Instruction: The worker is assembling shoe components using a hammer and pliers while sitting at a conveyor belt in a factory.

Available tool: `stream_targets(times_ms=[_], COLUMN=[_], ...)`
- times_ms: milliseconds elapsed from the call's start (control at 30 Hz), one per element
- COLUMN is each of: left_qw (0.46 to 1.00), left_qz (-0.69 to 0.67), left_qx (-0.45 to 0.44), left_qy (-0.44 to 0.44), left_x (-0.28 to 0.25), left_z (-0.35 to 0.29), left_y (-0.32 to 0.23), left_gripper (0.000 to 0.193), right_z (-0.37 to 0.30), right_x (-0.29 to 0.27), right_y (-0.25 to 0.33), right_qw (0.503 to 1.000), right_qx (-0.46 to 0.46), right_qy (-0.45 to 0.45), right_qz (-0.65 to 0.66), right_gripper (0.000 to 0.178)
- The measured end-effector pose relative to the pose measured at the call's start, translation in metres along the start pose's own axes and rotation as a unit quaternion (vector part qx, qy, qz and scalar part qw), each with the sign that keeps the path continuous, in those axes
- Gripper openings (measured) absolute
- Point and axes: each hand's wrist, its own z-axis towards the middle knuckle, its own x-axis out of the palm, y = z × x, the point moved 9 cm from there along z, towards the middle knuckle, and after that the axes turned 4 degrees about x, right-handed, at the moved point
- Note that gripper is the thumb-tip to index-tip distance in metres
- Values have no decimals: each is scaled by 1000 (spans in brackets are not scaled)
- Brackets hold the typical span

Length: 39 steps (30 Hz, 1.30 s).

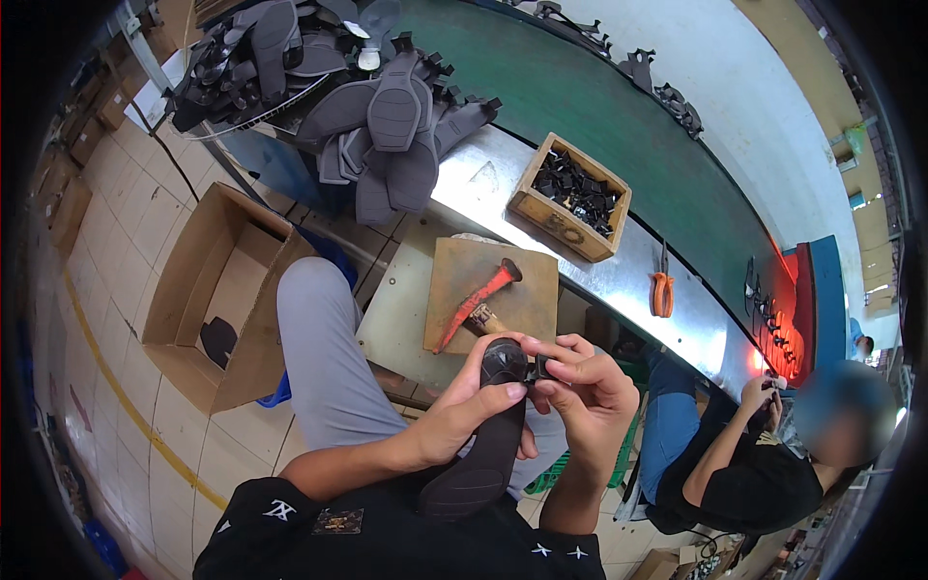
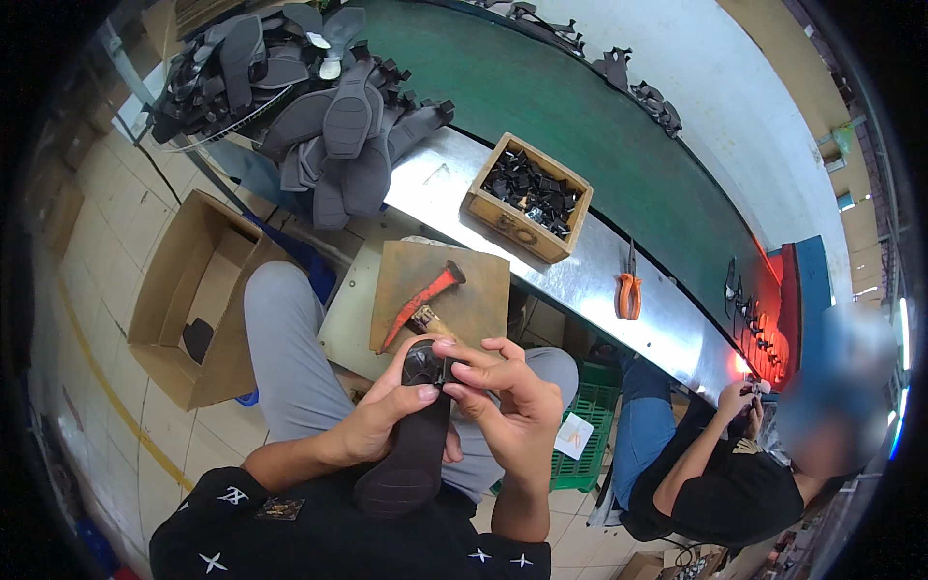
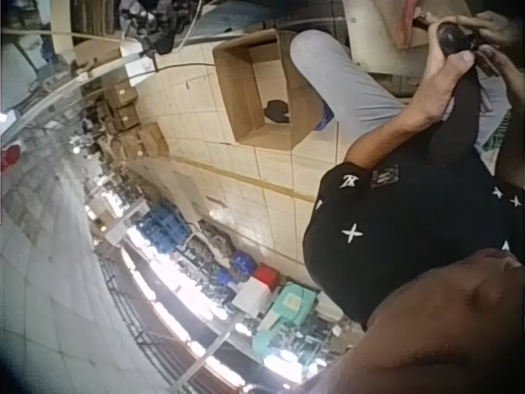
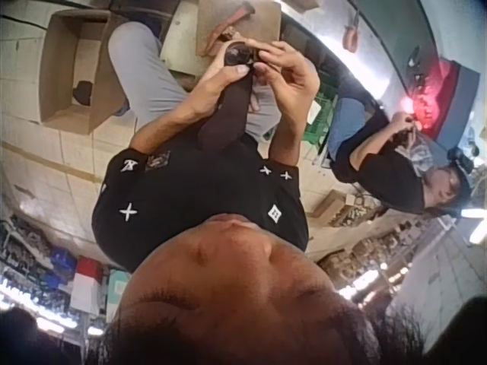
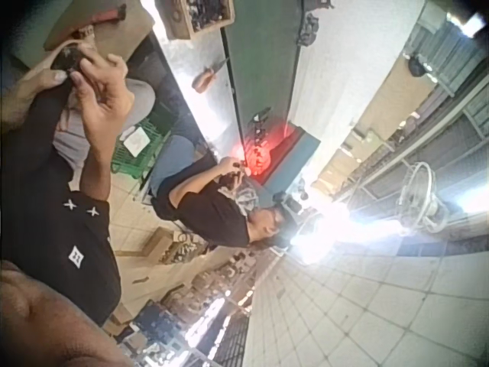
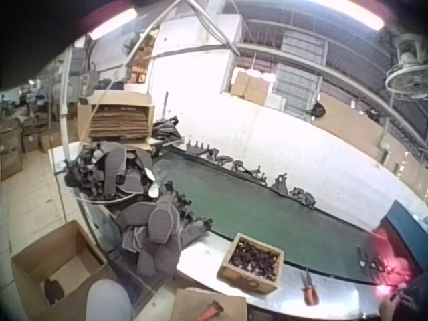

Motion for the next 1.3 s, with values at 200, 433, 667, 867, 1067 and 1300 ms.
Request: stream_targets(times_ms=[200, 433, 667, 867, 1067, 1300], left_qw=[1000, 951, 941, 751, 718, 704], left_qz=[11, 269, 293, 577, 607, 660], left_qx=[-11, 153, 169, 318, 338, 255], left_qy=[-14, -27, -25, -45, -32, -64], left_x=[-5, -41, -57, -29, -17, -78], left_z=[1, 16, 10, -5, 11, 90], left_y=[2, -27, -46, -83, -88, -72], left_gripper=[54, 49, 41, 18, 28, 34], right_z=[-1, -4, -22, -56, -75, -89], right_x=[0, 8, -23, -18, -57, -54], right_y=[-8, -4, -66, -99, -112, -90], right_qw=[1000, 994, 960, 889, 954, 956], right_qx=[16, 2, 118, 96, 117, 222], right_qy=[8, 48, -9, 41, -77, -150], right_qz=[-14, -97, -252, -446, -266, 116], right_gripper=[15, 20, 67, 57, 33, 17])
